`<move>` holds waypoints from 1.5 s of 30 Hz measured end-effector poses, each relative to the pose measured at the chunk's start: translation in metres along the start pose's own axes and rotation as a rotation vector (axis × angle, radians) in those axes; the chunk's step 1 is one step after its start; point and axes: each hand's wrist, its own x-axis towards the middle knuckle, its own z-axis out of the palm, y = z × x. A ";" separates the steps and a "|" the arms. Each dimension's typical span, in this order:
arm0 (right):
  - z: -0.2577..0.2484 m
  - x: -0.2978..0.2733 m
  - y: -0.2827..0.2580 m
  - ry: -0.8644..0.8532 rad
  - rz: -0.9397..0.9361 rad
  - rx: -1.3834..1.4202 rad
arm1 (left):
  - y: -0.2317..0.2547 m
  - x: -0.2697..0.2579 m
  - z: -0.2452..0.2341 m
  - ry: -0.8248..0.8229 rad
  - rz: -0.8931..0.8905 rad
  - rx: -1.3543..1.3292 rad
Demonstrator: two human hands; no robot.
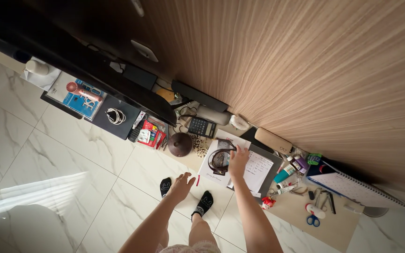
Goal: The person organizes various items on a desk, including picking up a book, coiling a black cable, and rearranging small stationery items by hand.
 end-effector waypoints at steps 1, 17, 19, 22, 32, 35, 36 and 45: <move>-0.010 -0.003 -0.011 0.000 0.003 -0.003 | 0.000 -0.001 -0.001 0.015 0.032 0.010; -0.291 -0.123 -0.115 -0.682 -0.108 0.944 | 0.045 -0.001 0.011 -0.025 0.124 0.171; -0.305 -0.139 -0.115 -0.637 -0.029 0.955 | 0.053 -0.009 0.009 -0.016 0.149 0.171; -0.331 -0.159 -0.120 -0.569 0.064 0.980 | 0.067 -0.017 0.009 -0.028 0.157 0.175; -0.374 -0.211 -0.123 -0.406 0.247 1.050 | 0.055 -0.030 0.020 -0.059 0.163 0.203; -0.376 -0.223 -0.115 -0.355 0.283 1.072 | 0.043 -0.023 0.027 -0.060 0.157 0.189; -0.375 -0.228 -0.114 -0.343 0.294 1.086 | 0.039 -0.021 0.027 -0.063 0.160 0.197; -0.352 -0.256 -0.099 -0.302 0.328 1.133 | 0.055 -0.037 0.032 -0.059 0.213 0.220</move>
